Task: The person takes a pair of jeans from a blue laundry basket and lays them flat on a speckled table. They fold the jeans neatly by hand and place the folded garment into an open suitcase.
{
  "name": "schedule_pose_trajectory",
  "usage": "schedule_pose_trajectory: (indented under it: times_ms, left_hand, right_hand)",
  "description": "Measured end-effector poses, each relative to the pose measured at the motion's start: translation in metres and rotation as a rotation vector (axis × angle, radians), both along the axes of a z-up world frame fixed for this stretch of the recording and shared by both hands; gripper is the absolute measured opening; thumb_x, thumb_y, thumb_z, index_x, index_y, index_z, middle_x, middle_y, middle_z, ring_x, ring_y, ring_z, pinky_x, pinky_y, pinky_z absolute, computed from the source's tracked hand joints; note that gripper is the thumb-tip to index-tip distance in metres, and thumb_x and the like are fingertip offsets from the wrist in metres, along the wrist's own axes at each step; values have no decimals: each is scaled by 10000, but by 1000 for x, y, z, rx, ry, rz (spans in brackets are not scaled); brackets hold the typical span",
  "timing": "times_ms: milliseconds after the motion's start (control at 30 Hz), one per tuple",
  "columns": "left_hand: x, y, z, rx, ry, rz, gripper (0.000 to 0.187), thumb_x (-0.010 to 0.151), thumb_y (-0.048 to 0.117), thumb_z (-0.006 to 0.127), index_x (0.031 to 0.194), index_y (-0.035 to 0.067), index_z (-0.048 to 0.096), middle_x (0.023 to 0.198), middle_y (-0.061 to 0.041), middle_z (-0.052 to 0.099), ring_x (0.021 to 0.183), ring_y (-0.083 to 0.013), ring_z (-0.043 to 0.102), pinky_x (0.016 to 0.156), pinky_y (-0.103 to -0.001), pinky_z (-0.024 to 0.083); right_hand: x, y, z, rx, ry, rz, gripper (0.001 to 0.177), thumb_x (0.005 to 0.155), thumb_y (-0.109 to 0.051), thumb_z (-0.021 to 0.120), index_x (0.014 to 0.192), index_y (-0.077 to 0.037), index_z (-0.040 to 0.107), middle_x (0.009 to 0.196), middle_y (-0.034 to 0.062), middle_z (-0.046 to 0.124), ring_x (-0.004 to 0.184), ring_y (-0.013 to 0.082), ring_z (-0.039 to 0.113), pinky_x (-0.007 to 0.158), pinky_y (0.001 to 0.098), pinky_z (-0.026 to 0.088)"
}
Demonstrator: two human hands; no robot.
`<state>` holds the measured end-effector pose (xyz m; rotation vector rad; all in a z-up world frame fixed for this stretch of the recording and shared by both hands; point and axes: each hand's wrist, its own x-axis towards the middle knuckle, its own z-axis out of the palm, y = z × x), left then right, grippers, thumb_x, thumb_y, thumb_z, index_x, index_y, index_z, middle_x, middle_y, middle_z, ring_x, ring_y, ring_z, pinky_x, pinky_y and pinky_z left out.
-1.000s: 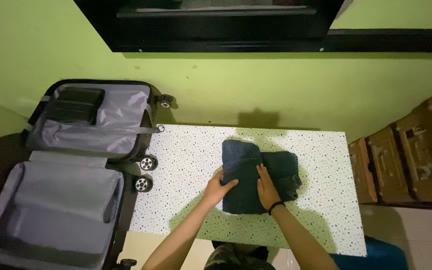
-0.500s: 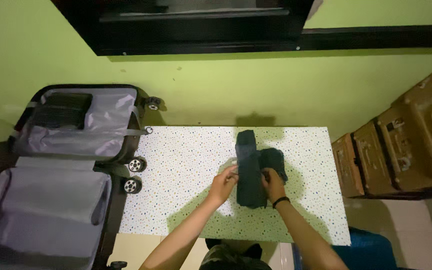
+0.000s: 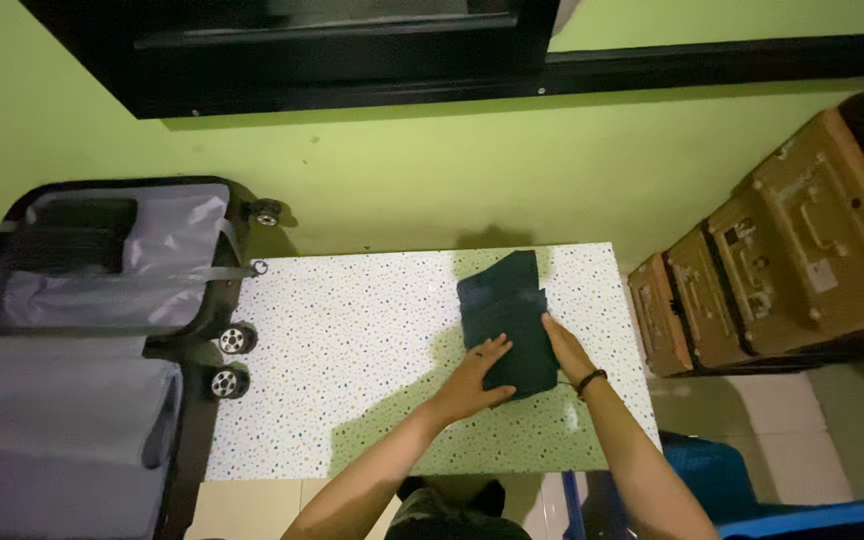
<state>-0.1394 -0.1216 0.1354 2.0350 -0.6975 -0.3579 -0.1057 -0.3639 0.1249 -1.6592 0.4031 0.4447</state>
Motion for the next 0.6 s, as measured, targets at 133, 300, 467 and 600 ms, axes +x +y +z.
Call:
schedule_pose_trajectory:
  times_ms: [133, 300, 467, 600]
  left_hand:
    - [-2, -20, -11, 72, -59, -80, 894, 858, 383, 776, 1602, 133, 350, 1720, -131, 221, 1577, -385, 194, 1238, -533, 256]
    - [-5, -36, -2, 284, -50, -140, 849, 875, 352, 758, 1593, 151, 351, 1720, -113, 181, 1582, -360, 159, 1183, -608, 233]
    - [-7, -36, -17, 260, -183, -165, 810, 896, 293, 753, 1591, 130, 371, 1726, -134, 213, 1586, -354, 187, 1221, -582, 261]
    - [-7, -40, -24, 266, -188, -175, 816, 894, 260, 751, 1591, 108, 354, 1708, -153, 206, 1570, -369, 185, 1224, -576, 238]
  right_hand:
    - [8, -16, -11, -135, 67, -44, 853, 865, -654, 616, 1419, -7, 568, 1335, 200, 675, 1163, 285, 676, 962, 368, 542]
    - [8, -35, -48, -144, -23, -153, 838, 779, -483, 810, 1390, 31, 555, 1236, 210, 707, 1079, 297, 706, 893, 380, 580]
    - [8, -49, -65, -155, -111, -215, 867, 771, -412, 838, 1476, -60, 476, 1254, 156, 661, 1089, 262, 674, 903, 377, 569]
    - [10, -52, -68, -137, -52, -217, 840, 785, -405, 818, 1494, -96, 490, 1286, 162, 676, 1097, 264, 681, 916, 378, 562]
